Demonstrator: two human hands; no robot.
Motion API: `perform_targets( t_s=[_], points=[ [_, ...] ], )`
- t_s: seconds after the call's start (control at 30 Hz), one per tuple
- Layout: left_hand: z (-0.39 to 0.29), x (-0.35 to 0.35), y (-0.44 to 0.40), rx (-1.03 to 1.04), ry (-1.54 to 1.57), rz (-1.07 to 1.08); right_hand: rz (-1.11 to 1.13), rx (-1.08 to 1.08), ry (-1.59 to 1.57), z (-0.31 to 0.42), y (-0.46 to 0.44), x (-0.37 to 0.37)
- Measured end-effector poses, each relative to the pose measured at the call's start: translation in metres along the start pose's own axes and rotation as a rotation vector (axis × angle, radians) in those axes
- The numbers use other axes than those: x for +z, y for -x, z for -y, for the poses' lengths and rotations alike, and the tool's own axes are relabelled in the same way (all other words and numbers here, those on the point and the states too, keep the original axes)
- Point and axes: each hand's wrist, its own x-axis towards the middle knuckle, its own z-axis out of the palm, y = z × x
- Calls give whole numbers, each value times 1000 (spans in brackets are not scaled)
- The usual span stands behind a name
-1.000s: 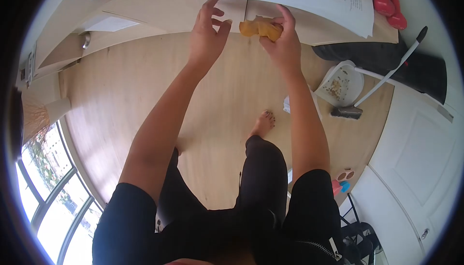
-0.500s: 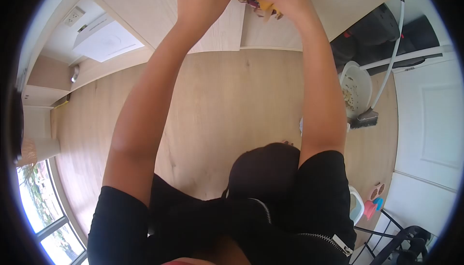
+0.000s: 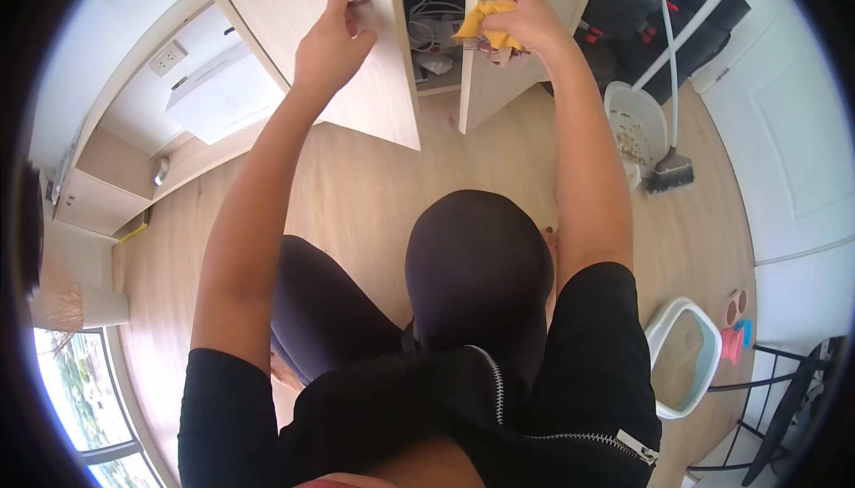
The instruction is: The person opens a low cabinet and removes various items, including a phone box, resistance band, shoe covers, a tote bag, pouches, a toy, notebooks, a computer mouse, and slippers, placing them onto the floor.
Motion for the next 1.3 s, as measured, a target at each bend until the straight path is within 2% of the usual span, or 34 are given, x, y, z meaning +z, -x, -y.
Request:
perform_targets(
  t_s=[0.07, 0.13, 0.23, 0.33, 0.43, 0.47, 0.57, 0.7, 0.77, 0.83, 0.93, 0.97, 1.0, 1.07, 1.1, 1.13, 1.2, 1.3],
  points=[
    [7, -25, 19, -23, 42, 83, 6, 3, 31, -1, 17, -23],
    [14, -50, 35, -26, 60, 91, 133, 32, -28, -4, 36, -54],
    [38, -79, 61, -31, 104, 104, 197, 112, -90, 7, 76, -99],
    [56, -102, 82, -31, 62, 79, 93, 173, -123, 3, 102, -124],
    [61, -118, 92, -79, 43, 113, -162, 143, 135, 2, 108, -125],
    [59, -124, 93, -73, -28, 117, -147, 148, 129, -3, 105, -123],
    [68, -137, 96, -77, 7, 119, -337, 145, 93, -17, 98, -124],
    [126, -163, 103, -73, 291, 155, -401, 165, 252, -47, 98, -155],
    [142, -178, 112, -165, 370, 163, -427, 227, 380, -49, 107, -169],
    [144, -193, 126, -268, 336, 142, -454, 291, 508, -56, 109, -179],
    [146, -210, 142, -292, 390, 103, -541, 352, 629, -73, 104, -188],
    [142, -209, 148, -255, 474, -1, -556, 357, 680, -76, 104, -191],
    [129, -199, 151, -258, 477, 0, -572, 363, 730, -79, 105, -197],
    [114, -177, 155, -144, 334, -284, -592, 384, 790, -80, 102, -197],
    [108, -167, 155, -160, 203, -315, -618, 399, 845, -77, 100, -197],
    [78, -159, 155, -205, -43, -309, -611, 392, 853, -78, 100, -199],
    [76, -140, 153, -242, -314, -323, -629, 379, 875, -88, 91, -206],
    [102, -143, 149, -320, -226, -266, -489, 462, 856, -108, 71, -232]
  ],
)
